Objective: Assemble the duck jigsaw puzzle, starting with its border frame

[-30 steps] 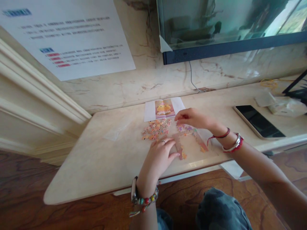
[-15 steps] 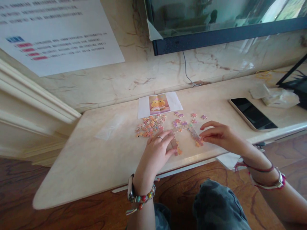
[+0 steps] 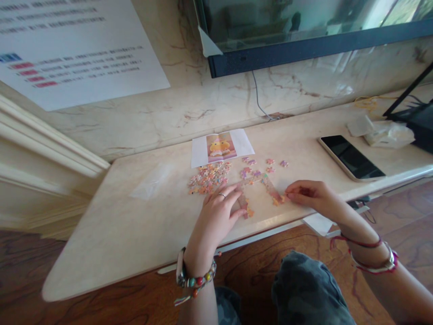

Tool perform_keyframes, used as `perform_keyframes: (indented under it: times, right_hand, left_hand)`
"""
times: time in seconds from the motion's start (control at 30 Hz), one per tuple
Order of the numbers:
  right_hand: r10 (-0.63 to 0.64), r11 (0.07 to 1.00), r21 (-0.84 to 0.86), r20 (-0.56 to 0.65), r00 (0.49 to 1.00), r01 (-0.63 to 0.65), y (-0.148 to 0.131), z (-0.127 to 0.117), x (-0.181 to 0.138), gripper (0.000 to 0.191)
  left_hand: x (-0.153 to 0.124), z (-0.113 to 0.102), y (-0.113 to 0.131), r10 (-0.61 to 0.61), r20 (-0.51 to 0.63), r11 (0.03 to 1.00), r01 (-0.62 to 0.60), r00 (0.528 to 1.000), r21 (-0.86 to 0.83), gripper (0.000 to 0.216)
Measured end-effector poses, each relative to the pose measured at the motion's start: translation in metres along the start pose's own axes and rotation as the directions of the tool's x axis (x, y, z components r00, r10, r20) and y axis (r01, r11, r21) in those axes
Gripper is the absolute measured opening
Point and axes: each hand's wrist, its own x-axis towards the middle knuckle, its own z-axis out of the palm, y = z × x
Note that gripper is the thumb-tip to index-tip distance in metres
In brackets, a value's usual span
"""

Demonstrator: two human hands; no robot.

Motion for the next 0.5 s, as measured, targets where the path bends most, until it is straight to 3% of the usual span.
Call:
perform_keyframes:
  times: [0.13, 0.37, 0.5]
  right_hand:
    - [0.015, 0.999, 0.031, 0.006, 1.000, -0.016, 0.0016, 0.0013, 0.0001, 0.034]
    - [-0.011, 0.984, -0.175, 0.056, 0.998, 0.021, 0.0026, 0.0012, -0.0037, 0.028]
    - [-0.095, 0.959, -0.262, 0.066, 0.993, 0.109, -0.0045, 0.0027, -0.0071, 0.023]
  left_hand:
    - [-0.0005, -0.0009, -0.0006, 0.008, -0.021, 1.000, -0.008, 1.000, 0.003, 0.035]
    - [-0.0017, 0.0016, -0.0033, 0.034, -0.043, 0.999, -0.034, 0.998, 0.006, 0.035]
    - [-0.0015, 0.0020, -0.0037, 0.035, -0.055, 0.999, -0.035, 0.998, 0.005, 0.034]
